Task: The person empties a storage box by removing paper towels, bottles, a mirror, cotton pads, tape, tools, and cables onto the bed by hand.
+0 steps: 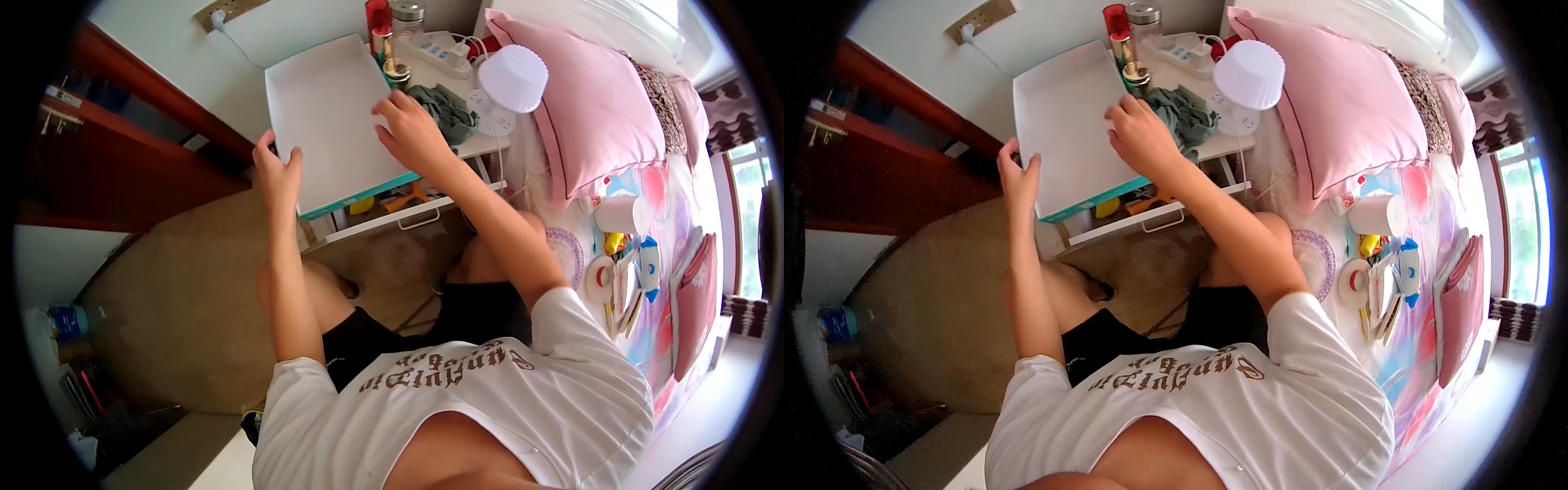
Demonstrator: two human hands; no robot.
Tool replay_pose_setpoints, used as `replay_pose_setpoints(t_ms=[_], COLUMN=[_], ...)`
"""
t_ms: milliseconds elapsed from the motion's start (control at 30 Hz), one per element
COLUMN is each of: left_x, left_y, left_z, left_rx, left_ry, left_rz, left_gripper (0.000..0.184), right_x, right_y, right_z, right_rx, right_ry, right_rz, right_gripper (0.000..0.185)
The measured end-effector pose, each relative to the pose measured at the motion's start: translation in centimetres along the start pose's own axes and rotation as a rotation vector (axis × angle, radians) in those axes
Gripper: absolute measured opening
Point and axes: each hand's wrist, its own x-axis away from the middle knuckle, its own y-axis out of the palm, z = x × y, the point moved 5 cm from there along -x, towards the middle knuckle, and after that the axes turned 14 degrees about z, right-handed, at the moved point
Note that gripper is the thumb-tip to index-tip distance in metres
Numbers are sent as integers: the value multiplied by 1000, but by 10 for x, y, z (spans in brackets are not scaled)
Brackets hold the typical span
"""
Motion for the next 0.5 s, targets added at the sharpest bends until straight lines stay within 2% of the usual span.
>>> replay_pose_setpoints(t_ms=[67, 133, 200, 267, 367, 500], left_x=[-1, -3, 0, 3, 1, -1], left_y=[-7, 1, 11, 7, 4, 7], left_z=[18, -1, -12, 2, 11, -3], left_rx=[65, 58, -97, -126, -186, -206], left_ry=[-178, -148, -43, -70, -146, -179], left_rz=[61, 29, -15, -9, -100, -117], left_gripper=[61, 67, 67, 69, 72, 72], right_x=[-26, -45, -65, -80, -90, -94], right_y=[47, 105, 132, 154, 183, 190], right_z=[13, 46, 64, 78, 117, 127], right_rx=[2, 119, 207, 296, 336, 347], right_ry=[103, 24, 6, -17, 139, 139], right_rz=[-178, -200, -287, -366, -510, -517], right_gripper=[26, 28, 32, 35, 47, 37])
